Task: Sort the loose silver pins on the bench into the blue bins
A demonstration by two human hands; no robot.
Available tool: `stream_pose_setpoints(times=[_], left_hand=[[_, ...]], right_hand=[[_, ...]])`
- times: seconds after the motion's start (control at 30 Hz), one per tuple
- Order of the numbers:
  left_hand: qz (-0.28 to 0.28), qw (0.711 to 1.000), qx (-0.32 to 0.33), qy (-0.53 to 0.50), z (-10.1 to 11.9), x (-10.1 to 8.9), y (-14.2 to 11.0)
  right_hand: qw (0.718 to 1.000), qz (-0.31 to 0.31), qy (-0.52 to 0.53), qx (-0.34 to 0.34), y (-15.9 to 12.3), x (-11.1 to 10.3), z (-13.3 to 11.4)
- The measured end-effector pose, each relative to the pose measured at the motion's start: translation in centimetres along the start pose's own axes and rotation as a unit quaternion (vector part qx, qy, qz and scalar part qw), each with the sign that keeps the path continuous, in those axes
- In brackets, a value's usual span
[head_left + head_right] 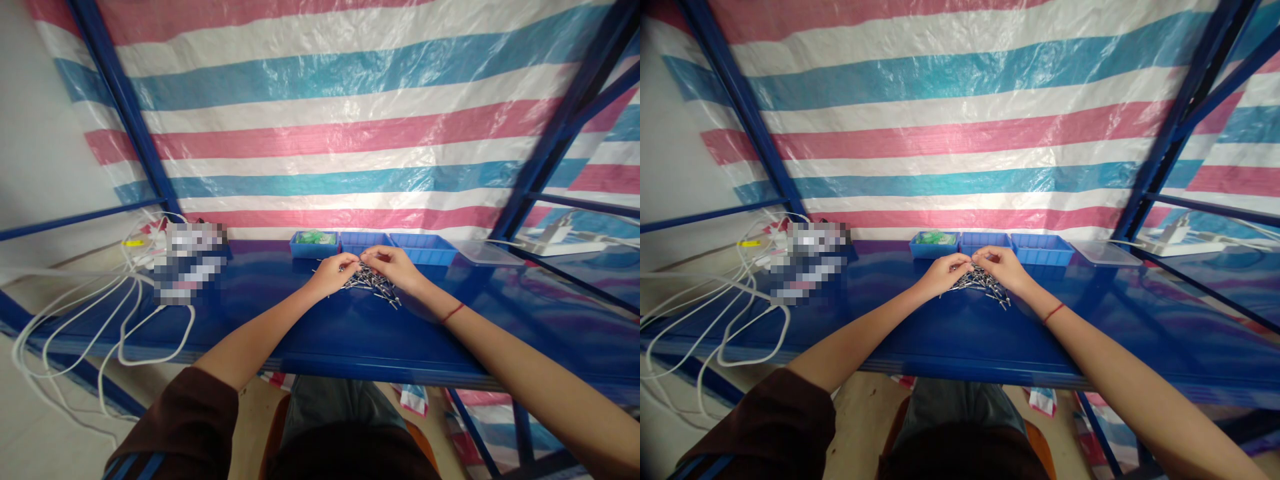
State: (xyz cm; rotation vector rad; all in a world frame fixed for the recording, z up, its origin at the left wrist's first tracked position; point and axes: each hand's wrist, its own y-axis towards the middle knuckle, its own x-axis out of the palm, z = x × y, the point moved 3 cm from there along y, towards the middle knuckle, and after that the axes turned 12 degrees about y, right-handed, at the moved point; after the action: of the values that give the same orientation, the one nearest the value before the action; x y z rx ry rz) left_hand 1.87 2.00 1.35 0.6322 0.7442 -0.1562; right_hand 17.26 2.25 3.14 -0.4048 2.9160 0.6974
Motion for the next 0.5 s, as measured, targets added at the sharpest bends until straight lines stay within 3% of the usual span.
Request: stream_pose_setpoints(times=[0.23, 0.5], left_hand=[[-0.008, 1.0, 0.028, 0.011, 0.36, 0.1, -0.07], [0.093, 0.995, 0.0, 0.031, 0.06, -0.76, 0.07]], right_hand=[[0.998, -0.001, -0.027, -0.058, -0.19, 0.23, -0.53], [0.988, 0.017, -0.119, -0.102, -0.18, -0.32, -0.82]])
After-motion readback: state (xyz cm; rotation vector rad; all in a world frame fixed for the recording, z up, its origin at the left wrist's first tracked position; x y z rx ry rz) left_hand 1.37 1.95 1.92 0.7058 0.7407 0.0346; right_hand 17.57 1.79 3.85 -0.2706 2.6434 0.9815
